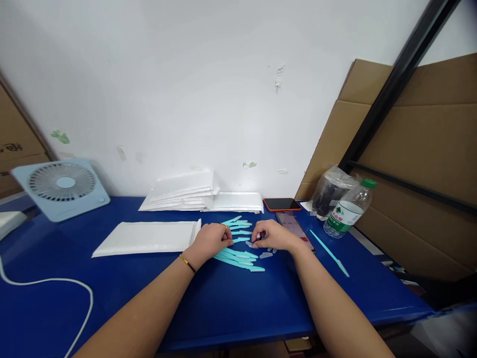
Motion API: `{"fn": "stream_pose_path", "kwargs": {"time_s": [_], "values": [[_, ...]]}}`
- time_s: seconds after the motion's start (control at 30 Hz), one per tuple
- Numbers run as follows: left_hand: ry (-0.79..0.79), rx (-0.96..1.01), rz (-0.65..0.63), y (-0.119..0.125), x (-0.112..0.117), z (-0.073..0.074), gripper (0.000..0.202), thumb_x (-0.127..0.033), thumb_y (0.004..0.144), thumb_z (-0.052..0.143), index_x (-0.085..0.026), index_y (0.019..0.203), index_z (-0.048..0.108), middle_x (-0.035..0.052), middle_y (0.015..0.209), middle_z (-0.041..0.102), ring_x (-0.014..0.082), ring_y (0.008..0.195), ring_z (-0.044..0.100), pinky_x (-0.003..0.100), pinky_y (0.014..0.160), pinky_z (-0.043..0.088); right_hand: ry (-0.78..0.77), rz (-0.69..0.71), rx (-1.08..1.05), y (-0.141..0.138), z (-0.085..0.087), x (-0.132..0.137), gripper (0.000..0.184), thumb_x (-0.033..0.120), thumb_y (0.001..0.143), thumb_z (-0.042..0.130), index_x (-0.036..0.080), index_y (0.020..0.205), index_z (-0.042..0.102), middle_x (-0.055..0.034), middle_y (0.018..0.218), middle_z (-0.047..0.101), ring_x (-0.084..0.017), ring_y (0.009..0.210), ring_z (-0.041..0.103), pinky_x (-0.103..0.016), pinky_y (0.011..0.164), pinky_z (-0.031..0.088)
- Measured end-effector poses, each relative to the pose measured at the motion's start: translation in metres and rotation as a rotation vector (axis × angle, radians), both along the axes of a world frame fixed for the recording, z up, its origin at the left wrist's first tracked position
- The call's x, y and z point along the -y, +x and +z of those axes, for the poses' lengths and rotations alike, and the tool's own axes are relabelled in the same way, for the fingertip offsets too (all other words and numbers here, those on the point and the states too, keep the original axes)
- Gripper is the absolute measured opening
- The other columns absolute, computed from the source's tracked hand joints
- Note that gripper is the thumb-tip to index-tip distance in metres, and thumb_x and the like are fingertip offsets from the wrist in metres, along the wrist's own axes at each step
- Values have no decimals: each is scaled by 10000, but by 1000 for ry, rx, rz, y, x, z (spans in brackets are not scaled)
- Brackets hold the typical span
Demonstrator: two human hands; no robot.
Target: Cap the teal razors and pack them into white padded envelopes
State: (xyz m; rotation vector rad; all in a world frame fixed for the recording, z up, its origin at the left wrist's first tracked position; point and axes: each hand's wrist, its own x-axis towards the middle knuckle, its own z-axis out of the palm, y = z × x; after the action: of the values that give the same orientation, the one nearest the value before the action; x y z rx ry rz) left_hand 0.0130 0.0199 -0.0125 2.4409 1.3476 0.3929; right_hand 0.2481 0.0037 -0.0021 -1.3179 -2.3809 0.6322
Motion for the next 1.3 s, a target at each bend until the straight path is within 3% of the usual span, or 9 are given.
{"fn": "stream_pose_path", "kwargs": {"time_s": [0.1, 0.27, 0.37, 0.53, 0.63, 0.73, 0.87, 1.07, 1.3], "values": [[-26, -5, 10, -2, 0, 1, 123, -328, 711, 585, -220, 717, 643, -10, 718, 664, 132, 663, 576, 212, 559, 347, -8, -3, 19, 0, -1, -2, 109, 287, 684, 667, 195, 725, 710, -7, 718, 653, -115, 614, 576, -206, 529, 422], [-41, -1, 18, -7, -2, 0, 116, -331, 706, 590, -226, 701, 638, -19, 700, 657, 134, 650, 573, 216, 533, 341, 3, -156, 41, 5, -2, -5, 77, 216, 667, 656, 169, 691, 712, -27, 649, 668, -142, 583, 596, -223, 502, 404], [-34, 5, 5, -5, -3, -2, 126, -334, 713, 591, -218, 720, 640, -12, 713, 658, 134, 658, 575, 214, 546, 347, 12, -124, 21, -4, -5, -5, 104, 237, 688, 638, 174, 714, 717, -26, 659, 670, -137, 592, 590, -219, 513, 404], [112, -13, -1, 7, -5, -7, 116, -314, 748, 576, -226, 749, 651, -9, 788, 656, 152, 731, 579, 241, 637, 359, 111, -114, -10, -17, -11, -8, 111, 205, 729, 602, 178, 737, 709, -26, 723, 665, -124, 641, 576, -211, 578, 411], [174, 11, -11, 5, -3, -3, 167, -346, 760, 568, -245, 863, 651, -1, 881, 647, 171, 822, 573, 253, 682, 362, 142, -124, -20, -10, -4, -7, 116, 243, 723, 628, 181, 779, 708, -34, 774, 656, -130, 673, 573, -221, 604, 418], [103, 66, -118, -5, 1, 6, 248, -420, 764, 551, -252, 924, 640, 1, 918, 636, 162, 832, 565, 232, 671, 376, 26, -21, -25, 6, 9, 1, 160, 301, 670, 683, 182, 773, 712, -23, 765, 641, -129, 671, 570, -211, 579, 412], [-44, 8, -251, -16, 3, 12, 181, -380, 722, 589, -242, 811, 667, -6, 807, 641, 145, 765, 564, 209, 626, 374, -166, 123, 95, 18, 15, 10, 276, 320, 493, 780, 200, 735, 720, 12, 704, 624, -110, 608, 545, -184, 501, 372], [-197, 34, -193, -15, 1, 7, 206, -398, 727, 560, -204, 748, 626, -10, 682, 607, 118, 595, 532, 203, 504, 356, -113, 62, 133, 12, 6, 5, 105, 265, 601, 699, 183, 667, 696, 15, 627, 625, -94, 544, 522, -185, 481, 347], [-13, 85, -70, -13, 1, 11, 196, -371, 770, 513, -201, 774, 609, 13, 806, 626, 145, 736, 560, 224, 624, 394, -74, -36, 18, 6, 7, 4, 150, 311, 713, 622, 180, 765, 676, 1, 652, 618, -98, 559, 515, -191, 485, 358]]}}
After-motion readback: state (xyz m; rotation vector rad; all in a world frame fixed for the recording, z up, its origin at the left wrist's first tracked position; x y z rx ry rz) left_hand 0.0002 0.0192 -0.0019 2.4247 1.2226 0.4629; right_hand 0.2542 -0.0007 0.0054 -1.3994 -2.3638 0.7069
